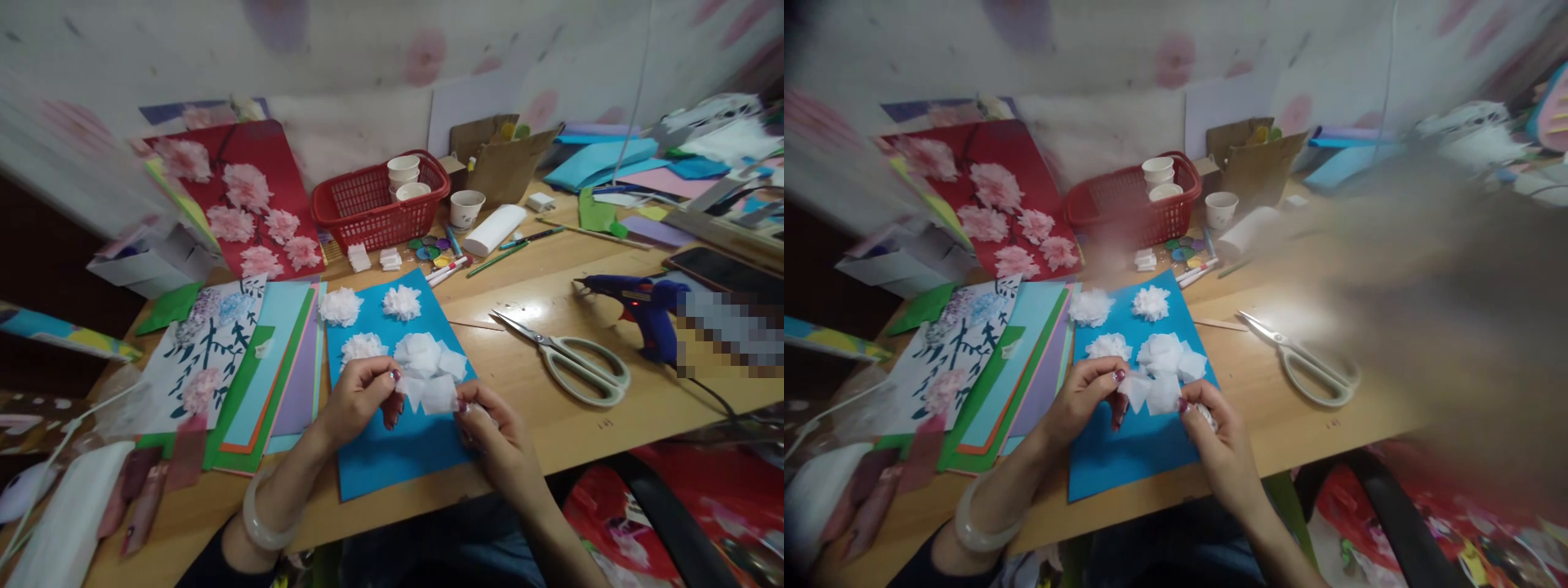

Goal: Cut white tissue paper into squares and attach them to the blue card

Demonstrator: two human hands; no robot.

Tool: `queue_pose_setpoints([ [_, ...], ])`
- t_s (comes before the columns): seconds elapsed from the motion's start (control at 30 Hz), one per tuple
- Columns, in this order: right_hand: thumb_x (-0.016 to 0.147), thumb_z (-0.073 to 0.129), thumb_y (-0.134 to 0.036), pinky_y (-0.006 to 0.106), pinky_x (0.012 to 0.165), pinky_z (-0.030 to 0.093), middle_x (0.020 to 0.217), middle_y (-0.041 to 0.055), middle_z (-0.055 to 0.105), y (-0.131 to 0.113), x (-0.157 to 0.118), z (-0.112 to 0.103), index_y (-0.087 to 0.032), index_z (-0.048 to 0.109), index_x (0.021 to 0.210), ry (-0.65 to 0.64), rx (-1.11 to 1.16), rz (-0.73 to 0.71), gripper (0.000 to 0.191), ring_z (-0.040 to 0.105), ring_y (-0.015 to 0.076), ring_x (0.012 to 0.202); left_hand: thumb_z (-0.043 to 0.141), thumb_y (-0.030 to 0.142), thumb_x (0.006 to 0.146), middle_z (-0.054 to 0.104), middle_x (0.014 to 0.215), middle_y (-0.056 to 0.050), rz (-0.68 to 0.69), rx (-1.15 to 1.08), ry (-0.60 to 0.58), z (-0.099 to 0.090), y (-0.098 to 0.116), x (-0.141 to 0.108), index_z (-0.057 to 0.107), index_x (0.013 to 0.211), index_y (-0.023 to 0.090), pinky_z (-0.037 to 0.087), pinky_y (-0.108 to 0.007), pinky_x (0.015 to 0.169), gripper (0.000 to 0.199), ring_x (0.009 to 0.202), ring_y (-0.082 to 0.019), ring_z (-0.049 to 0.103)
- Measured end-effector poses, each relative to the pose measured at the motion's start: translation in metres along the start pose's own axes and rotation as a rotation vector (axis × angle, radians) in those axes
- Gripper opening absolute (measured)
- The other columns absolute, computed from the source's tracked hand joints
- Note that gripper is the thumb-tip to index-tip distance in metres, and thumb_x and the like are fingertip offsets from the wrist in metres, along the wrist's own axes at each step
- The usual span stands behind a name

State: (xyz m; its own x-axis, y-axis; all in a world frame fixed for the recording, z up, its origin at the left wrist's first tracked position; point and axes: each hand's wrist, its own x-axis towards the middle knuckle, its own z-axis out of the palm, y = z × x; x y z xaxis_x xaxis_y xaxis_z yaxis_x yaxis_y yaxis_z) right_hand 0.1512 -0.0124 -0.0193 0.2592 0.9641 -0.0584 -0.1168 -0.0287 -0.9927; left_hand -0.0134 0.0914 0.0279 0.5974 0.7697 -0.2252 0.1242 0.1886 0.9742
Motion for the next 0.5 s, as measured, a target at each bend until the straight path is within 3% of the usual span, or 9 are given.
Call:
queue_pose_setpoints([
  [0.33,0.084,0.063,-0.033,0.021,0.043,0.022,0.052,-0.0095,0.031,0.010,0.002,0.000,-0.020,0.059,0.077,0.127,0.312,0.045,0.016,0.024,0.0079,0.045,0.056,0.037,0.074,0.057,0.053,0.004,-0.055,-0.064,0.125,-0.006,-0.007,0.011,0.053,0.065,0.018,0.044,-0.018,0.033,0.022,0.038,-0.009,0.053],
  [0.5,0.079,0.068,-0.036,0.020,0.041,0.019,0.049,-0.0103,0.032,0.007,0.004,0.001,-0.020,0.059,0.073,0.173,0.359,0.066,0.019,0.022,0.0065,0.043,0.054,0.042,0.082,0.055,0.048,0.005,-0.184,0.045,0.064,-0.007,-0.011,0.016,0.061,0.089,0.014,0.037,-0.018,0.025,0.030,0.029,-0.010,0.047],
])
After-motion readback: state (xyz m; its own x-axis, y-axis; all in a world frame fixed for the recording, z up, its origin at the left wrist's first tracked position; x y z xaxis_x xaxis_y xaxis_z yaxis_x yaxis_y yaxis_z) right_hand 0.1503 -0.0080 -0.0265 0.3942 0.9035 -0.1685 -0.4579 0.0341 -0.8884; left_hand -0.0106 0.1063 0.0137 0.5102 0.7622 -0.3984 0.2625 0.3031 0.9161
